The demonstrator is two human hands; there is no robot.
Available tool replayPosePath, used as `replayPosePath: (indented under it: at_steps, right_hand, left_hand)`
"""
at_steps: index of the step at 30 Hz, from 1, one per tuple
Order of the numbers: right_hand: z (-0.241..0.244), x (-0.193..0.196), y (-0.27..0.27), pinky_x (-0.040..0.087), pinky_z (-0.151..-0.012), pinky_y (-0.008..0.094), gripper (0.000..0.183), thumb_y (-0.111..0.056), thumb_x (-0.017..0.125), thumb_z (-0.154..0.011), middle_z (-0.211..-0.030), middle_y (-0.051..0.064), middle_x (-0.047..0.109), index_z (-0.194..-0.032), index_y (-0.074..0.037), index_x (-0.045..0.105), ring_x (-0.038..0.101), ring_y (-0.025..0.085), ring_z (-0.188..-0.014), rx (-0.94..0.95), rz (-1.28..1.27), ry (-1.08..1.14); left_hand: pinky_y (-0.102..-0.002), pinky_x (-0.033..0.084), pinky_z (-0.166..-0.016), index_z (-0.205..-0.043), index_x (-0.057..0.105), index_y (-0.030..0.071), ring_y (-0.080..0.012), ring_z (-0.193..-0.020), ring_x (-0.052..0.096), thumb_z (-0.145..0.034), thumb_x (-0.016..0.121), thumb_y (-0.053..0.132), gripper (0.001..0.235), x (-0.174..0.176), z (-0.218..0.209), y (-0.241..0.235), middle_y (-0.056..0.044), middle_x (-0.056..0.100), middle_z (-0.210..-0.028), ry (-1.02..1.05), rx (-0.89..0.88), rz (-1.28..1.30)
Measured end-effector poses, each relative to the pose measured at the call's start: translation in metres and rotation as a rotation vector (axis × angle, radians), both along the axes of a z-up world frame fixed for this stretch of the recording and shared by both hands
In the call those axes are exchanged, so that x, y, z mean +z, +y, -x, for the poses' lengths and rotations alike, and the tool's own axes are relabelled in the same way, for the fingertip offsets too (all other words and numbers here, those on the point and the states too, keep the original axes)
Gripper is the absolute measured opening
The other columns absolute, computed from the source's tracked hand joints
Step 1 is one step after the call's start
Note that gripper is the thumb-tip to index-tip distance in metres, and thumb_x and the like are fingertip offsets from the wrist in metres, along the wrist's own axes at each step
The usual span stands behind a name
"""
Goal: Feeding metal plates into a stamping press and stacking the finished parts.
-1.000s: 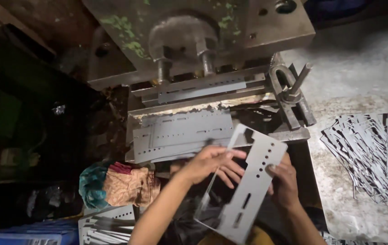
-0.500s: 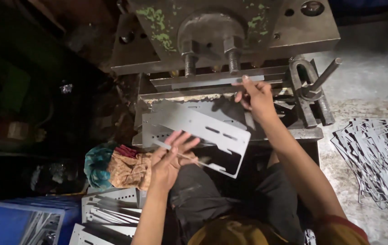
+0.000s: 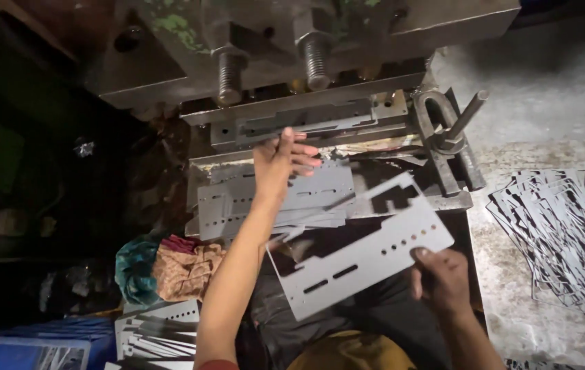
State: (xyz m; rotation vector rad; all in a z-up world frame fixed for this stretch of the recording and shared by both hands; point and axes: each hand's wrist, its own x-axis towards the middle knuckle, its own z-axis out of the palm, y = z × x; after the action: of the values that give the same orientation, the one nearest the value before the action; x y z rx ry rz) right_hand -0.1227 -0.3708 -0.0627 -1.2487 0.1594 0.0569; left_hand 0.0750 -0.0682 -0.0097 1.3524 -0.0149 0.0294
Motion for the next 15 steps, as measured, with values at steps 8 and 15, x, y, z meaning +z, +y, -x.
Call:
replayPosePath:
  at_steps: [8,15]
  right_hand:
    - [-0.008,0.000,0.021,0.034,-0.034,0.026,0.033,-0.025,0.061,-0.091,-0.052,0.011,0.061,-0.075,0.003,0.066,0.048,0.013,-0.035,-0.010,-0.180,-0.033]
    - [-0.077,-0.011,0.023,0.034,-0.042,0.023,0.035,-0.030,0.070,-0.095,-0.061,0.004,0.064,-0.092,0.004,0.078,0.052,0.008,-0.048,0.394,0.476,0.181]
  left_hand:
    - [-0.038,0.068,-0.062,-0.138,0.057,-0.004,-0.0295,-0.086,0.077,-0.102,0.057,0.042,0.059,0.002,0.094,-0.020,-0.023,0.074,-0.111,0.198,-0.740,0.001]
    - [-0.050,0.067,-0.076,-0.151,0.044,0.000,-0.0443,-0.117,0.068,-0.105,0.057,0.015,0.051,0.017,0.153,0.012,-0.029,0.062,-0.135,0.199,-0.960,0.399]
